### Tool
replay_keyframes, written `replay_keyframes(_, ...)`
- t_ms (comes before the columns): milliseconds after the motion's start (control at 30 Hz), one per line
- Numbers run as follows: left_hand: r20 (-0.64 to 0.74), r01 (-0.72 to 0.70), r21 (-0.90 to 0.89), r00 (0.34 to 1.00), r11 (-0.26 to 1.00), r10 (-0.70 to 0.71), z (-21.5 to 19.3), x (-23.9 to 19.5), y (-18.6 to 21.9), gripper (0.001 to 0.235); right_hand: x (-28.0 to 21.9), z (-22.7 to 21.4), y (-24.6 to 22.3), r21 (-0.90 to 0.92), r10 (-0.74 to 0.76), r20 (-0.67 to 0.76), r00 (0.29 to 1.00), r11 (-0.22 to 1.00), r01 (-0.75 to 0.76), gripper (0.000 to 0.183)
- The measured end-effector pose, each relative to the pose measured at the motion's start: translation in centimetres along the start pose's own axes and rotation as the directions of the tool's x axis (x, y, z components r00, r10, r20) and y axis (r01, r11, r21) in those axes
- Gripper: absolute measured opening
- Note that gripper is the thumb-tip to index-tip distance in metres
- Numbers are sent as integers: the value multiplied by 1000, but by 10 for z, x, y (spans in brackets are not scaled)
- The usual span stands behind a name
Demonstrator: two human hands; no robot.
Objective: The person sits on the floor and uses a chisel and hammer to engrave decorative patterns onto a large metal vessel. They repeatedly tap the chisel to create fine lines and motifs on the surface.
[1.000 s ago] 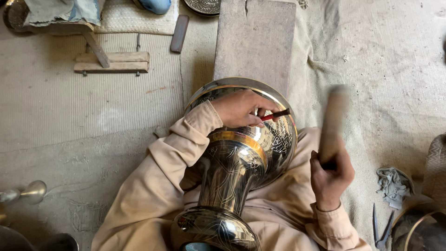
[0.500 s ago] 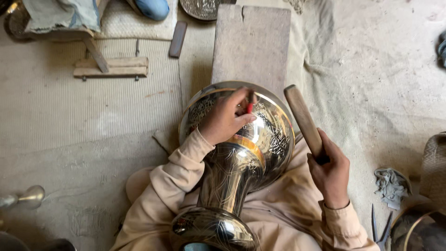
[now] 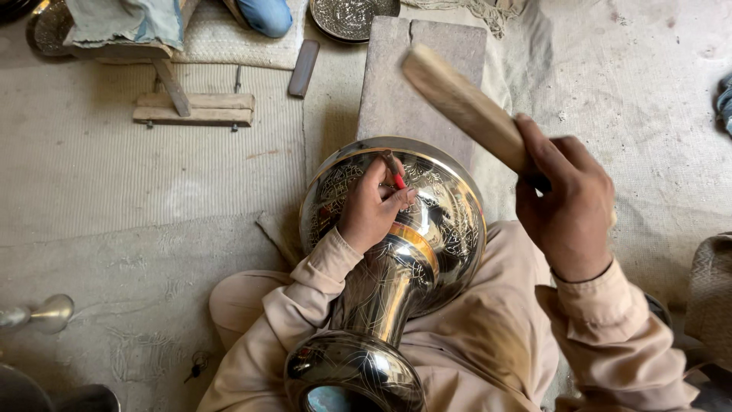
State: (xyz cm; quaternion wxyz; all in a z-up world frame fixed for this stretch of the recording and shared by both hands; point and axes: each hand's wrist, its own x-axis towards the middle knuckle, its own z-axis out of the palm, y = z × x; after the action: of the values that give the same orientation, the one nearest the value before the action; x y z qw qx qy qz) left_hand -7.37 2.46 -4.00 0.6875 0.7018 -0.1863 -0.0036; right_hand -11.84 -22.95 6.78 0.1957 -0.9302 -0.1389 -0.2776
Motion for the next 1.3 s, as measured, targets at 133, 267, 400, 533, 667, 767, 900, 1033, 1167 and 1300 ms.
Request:
replay_keyframes(133,-4,2,21,1000,1000,-2,0,0,-5,31,38,-18,-25,-396,-305,196,932,845,359,53)
replay_keyframes(267,-44,-30,-53,999,998,27,-1,-3,-14,32,54,-17,-49,-417,-329,229,916,818,397,46)
replay_keyframes(400,-106,41,-68,993,997,-48,-3,-9,-18,30,56,-22,-62,-446,-405,276,872,749,489,43)
replay_keyframes(533,-144,36,78,989,996,-25,-7,-17,-16,23,53,-24,-73,-430,-451,292,843,726,537,41)
replay_keyframes(667,-130,31,138,991,990,-13,-11,-25,-10,17,44,-35,-79,-465,-511,310,802,654,596,47)
replay_keyframes(767,-133,-28,168,990,985,51,-10,-26,-7,20,39,-40,-84,-427,-509,288,811,690,584,50)
replay_keyframes(900,-140,-9,194,989,981,37,-10,-25,-10,23,38,-44,-85,-445,-558,222,799,671,593,47)
replay_keyframes(1033,-103,-52,178,992,983,71,-10,-26,-20,26,34,-44,-79,-561,-559,326,763,535,631,45)
replay_keyframes(1167,-44,-229,321,966,919,256,-12,-25,-27,20,27,-40,-71,-438,-552,253,794,667,603,43)
replay_keyframes(1300,-55,-90,298,992,950,111,-12,-24,-28,17,22,-37,-64,-516,-490,292,821,643,566,40)
